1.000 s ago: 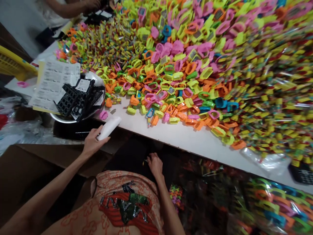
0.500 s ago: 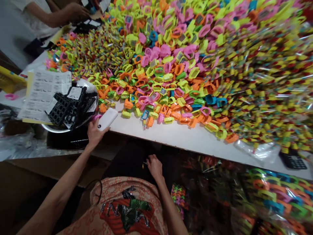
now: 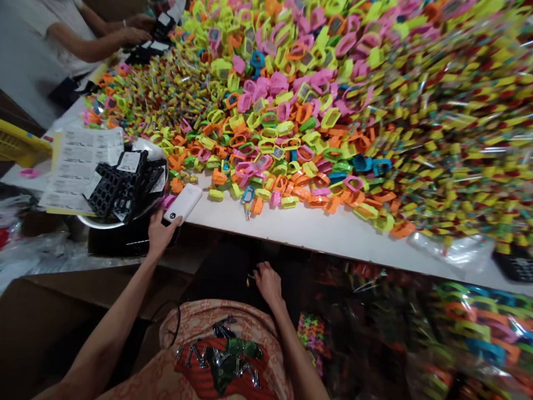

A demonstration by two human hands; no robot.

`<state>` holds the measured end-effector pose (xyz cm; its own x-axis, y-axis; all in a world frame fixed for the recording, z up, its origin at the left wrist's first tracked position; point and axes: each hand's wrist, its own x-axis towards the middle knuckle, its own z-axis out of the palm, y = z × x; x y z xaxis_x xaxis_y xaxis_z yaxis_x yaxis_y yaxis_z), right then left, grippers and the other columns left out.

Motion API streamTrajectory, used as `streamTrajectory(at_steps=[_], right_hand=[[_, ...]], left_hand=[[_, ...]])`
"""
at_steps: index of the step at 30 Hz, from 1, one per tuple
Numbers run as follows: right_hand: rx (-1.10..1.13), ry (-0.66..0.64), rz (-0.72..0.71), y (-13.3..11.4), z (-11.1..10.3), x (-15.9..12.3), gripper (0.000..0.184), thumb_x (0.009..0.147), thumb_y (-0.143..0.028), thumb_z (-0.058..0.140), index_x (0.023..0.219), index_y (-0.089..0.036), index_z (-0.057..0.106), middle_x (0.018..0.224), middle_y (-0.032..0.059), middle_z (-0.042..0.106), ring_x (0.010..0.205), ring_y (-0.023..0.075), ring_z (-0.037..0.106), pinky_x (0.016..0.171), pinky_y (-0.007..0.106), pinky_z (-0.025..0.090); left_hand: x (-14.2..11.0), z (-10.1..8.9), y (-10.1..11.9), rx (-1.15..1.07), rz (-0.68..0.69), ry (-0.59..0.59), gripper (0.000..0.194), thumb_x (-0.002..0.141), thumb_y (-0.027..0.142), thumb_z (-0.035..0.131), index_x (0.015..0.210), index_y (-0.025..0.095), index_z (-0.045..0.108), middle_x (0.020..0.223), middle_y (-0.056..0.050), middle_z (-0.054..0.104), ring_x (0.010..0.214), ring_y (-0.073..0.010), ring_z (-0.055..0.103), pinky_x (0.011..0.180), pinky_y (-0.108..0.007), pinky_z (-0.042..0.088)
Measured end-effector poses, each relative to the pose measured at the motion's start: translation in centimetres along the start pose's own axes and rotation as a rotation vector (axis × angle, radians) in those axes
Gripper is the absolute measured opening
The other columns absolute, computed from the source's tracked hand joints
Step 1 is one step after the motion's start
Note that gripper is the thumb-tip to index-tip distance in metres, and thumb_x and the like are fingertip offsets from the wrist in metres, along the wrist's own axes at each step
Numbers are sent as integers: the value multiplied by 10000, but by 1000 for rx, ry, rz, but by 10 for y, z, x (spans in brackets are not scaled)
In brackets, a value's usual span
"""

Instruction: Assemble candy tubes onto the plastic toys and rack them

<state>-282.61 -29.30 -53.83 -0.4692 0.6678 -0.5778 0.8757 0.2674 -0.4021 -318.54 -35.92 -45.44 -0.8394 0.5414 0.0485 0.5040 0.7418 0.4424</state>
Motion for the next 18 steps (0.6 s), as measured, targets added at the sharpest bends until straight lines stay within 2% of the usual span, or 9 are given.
streamTrajectory(at_steps=[3, 7, 10, 12, 15, 18], right_hand=[[2, -1, -3, -1, -1, 0, 264, 1045, -234, 507, 1205, -181, 711, 1250, 88, 677, 1049, 197, 706, 821, 250, 442], [-11, 6, 11, -3, -1, -1, 259, 1047, -230, 511, 1208, -181, 708, 1258, 89, 678, 1082, 203, 703, 830, 249, 440], [-8, -3, 24, -4, -3, -2, 256, 1049, -224, 512, 1212, -183, 705, 1269, 88, 680, 1089, 201, 706, 831, 250, 440], [-4, -6, 31, -6, -5, -2, 257, 1048, -214, 507, 1211, -182, 703, 1274, 85, 679, 1077, 200, 711, 823, 254, 441], [2, -5, 36, -11, -9, 0, 255, 1049, -213, 503, 1192, -173, 711, 1267, 87, 683, 1067, 202, 714, 825, 259, 443], [19, 6, 49, -16, -12, 1, 254, 1036, -207, 525, 1200, -164, 714, 1275, 100, 686, 1089, 210, 705, 847, 264, 449]], left_hand=[[10, 2, 12, 52, 13, -94, 877, 845, 507, 691, 1593, 126, 438, 1508, -239, 556, 1384, -409, 546, 1172, -516, 432], [32, 8, 39, 119, 97, -186, 918, 875, 516, 667, 1636, 122, 336, 1642, -249, 406, 1484, -419, 440, 1210, -563, 369], [54, 15, 62, 198, 132, -245, 997, 874, 529, 682, 1647, 57, 266, 1619, -314, 391, 1482, -452, 433, 1205, -591, 349], [70, 23, 79, 228, 161, -239, 988, 886, 524, 674, 1639, 35, 263, 1595, -349, 397, 1466, -475, 443, 1189, -617, 344], [90, 39, 108, 184, 237, -229, 923, 902, 449, 650, 1633, 40, 264, 1590, -338, 415, 1463, -469, 445, 1183, -608, 355], [102, 54, 141, 107, 316, -279, 856, 916, 294, 582, 1644, 23, 221, 1632, -318, 376, 1481, -430, 443, 1203, -558, 367]])
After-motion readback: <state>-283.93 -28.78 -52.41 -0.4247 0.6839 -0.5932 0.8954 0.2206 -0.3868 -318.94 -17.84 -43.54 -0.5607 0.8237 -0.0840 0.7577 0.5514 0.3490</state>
